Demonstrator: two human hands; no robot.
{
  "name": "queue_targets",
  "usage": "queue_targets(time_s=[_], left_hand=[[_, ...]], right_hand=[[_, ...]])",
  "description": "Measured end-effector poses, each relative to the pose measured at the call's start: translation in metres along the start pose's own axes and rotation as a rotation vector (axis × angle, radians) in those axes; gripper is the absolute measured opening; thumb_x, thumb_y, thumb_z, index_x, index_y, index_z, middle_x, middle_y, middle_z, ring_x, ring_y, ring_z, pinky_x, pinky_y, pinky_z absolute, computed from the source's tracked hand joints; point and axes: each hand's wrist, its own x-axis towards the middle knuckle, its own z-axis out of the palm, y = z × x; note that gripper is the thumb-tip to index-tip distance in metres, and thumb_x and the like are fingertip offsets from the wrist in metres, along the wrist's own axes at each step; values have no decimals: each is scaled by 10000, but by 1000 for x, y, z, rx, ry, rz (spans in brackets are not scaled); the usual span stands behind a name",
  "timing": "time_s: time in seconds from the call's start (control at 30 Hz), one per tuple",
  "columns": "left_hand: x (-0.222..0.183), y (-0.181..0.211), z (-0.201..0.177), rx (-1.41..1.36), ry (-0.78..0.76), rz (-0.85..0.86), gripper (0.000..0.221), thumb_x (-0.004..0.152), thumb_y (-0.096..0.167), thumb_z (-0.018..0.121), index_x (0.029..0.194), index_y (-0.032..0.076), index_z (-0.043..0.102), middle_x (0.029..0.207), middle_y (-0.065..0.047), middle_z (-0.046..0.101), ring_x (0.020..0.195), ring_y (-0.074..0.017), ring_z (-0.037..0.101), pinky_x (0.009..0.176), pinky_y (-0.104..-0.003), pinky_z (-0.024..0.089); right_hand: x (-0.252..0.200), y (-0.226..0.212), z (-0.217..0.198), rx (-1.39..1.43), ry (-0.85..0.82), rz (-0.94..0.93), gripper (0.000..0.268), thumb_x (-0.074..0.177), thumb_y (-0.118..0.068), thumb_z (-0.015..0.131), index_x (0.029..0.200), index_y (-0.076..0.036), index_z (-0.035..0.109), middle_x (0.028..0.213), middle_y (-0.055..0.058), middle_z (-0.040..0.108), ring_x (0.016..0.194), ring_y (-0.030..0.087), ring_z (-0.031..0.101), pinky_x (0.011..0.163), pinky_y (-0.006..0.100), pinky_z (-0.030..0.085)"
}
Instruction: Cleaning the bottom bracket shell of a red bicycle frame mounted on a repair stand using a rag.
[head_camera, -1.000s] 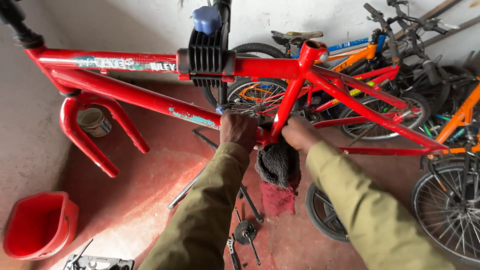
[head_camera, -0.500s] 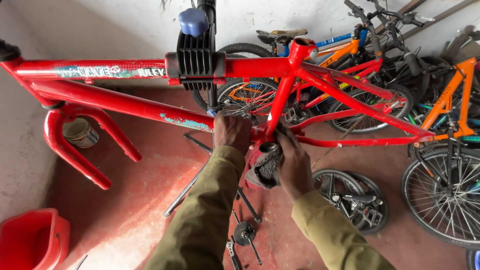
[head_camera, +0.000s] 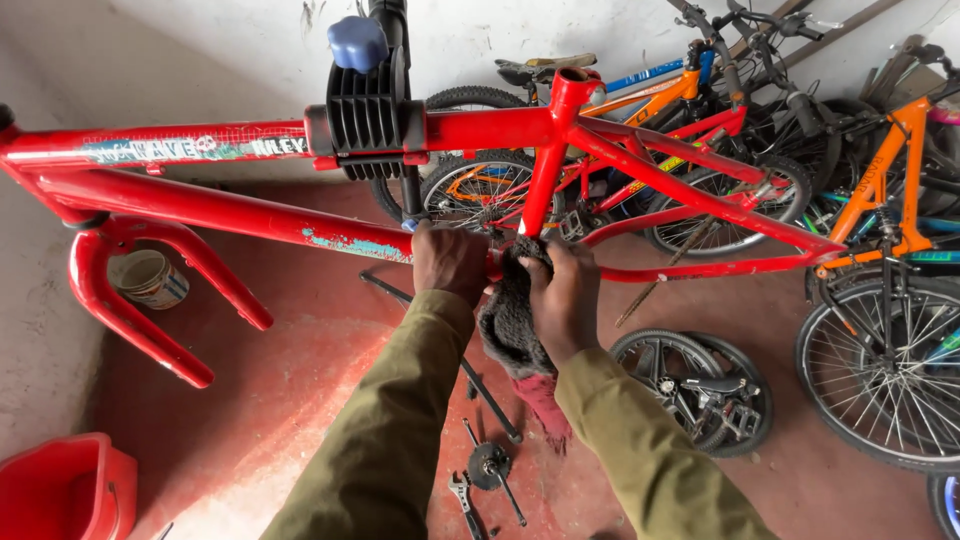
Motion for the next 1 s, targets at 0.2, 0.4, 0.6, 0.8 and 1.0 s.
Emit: queue_targets(time_s=[0.2, 0.4, 0.6, 0.8, 1.0], left_hand=[[-2, -3, 7, -8, 52, 8, 160, 749, 272, 605, 629, 220, 698, 546, 19, 622, 596, -176, 597, 636, -355, 364], [-3, 1, -6, 8, 12, -39, 164, 763, 240, 564, 658, 233, 690, 585, 30, 626, 620, -181, 598, 643, -373, 342], [-3, 2, -6, -5, -88, -33, 176, 791, 225, 557, 718, 215, 717, 656, 36, 658, 684, -176, 619, 705, -374, 340], [-9, 3, -32, 9, -81, -59, 147, 787, 228, 592, 696, 213, 707, 641, 28, 647, 673, -196, 608, 731, -414, 343], [-7, 2, -19, -18, -16, -21, 142, 739, 307, 652, 674, 188, 694, 628, -34, 623, 640, -222, 579, 678, -424, 337]], right_hand=[[2, 55, 16, -160, -277, 84, 283, 790, -196, 691, 625, -44, 518, 653, 177, 490, 684, 428, 570, 609, 476, 469], [3, 15, -25, 32, -429, 177, 175, 856, -102, 631, 697, -45, 586, 682, 163, 578, 585, 328, 606, 519, 361, 483], [-24, 26, -63, -75, -185, 172, 215, 911, -84, 525, 765, 62, 584, 678, 282, 538, 667, 478, 564, 559, 479, 434], [-4, 61, -80, -237, 353, 164, 174, 962, -125, 570, 857, 12, 591, 750, 214, 590, 769, 410, 600, 702, 461, 479], [21, 34, -16, 108, -88, 386, 161, 835, -237, 514, 779, -107, 590, 831, 124, 621, 893, 370, 594, 819, 443, 451]])
